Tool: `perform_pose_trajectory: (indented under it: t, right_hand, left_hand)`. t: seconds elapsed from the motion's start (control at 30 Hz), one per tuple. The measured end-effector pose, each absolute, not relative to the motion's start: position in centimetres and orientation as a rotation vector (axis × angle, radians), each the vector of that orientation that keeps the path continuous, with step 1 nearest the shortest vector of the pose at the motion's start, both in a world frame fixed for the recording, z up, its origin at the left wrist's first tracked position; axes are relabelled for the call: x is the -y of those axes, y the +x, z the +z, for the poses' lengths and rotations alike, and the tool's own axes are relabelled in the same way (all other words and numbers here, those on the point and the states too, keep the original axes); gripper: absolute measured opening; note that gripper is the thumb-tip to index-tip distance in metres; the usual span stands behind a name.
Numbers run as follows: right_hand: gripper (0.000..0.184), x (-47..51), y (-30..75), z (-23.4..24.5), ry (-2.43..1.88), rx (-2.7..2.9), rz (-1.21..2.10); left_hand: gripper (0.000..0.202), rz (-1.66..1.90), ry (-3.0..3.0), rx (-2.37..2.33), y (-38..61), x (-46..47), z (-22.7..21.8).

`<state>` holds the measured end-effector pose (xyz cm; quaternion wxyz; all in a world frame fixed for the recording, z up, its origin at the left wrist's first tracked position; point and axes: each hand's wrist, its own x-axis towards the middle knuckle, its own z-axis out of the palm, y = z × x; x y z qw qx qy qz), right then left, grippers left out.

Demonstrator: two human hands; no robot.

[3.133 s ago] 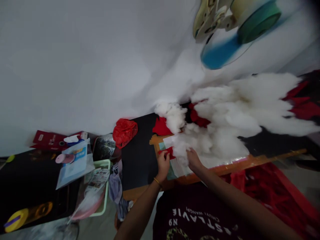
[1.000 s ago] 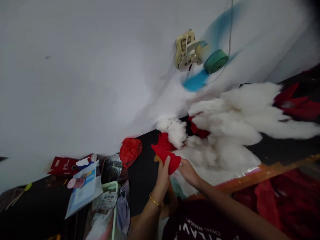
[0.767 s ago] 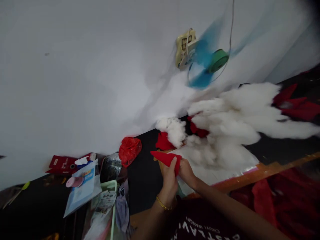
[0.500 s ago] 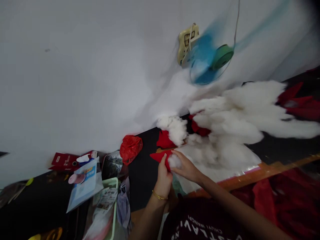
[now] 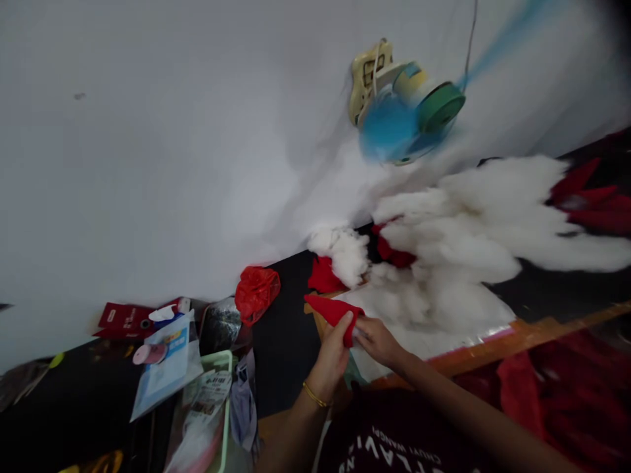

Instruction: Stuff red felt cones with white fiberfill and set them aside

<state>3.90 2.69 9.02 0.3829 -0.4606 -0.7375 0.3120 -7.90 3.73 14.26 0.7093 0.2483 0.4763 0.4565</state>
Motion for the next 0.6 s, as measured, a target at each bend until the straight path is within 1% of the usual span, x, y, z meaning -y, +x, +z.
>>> perform_pose_trajectory:
  t: [0.17, 0.23, 0.33, 0.4, 0.5, 0.6]
  right_hand:
    - [0.026, -2.1, 4.1, 7.5, -1.202, 1.973, 0.774]
    - [0.032, -2.1, 4.3, 7.4, -1.172, 1.947, 0.746]
    - [0.047, -2.3, 4.5, 8.2, -1.089, 1.921, 0.666]
    - [0.051, -2.4, 4.3, 8.9, -1.073, 1.943, 0.606]
    - [0.052, -2.4, 3.8, 9.8, -1.141, 1.942, 0.504]
    - [0.050, -2.3, 3.5, 10.1, -1.164, 1.929, 0.415]
  left_hand:
    - [0.038, 0.922, 0.648, -1.057, -8.6, -3.9, 14.7]
    - [0.041, 0.909, 0.653, -1.042, -9.2, -4.3, 15.1]
    - [0.046, 1.041, 0.603, -1.044, -10.1, -5.4, 15.8]
    - [0.051, 1.189, 0.555, -1.072, -10.4, -6.1, 16.3]
    - [0.060, 1.306, 0.465, -1.133, -10.1, -6.9, 16.7]
    - [0.059, 1.343, 0.416, -1.141, -9.6, -7.0, 17.0]
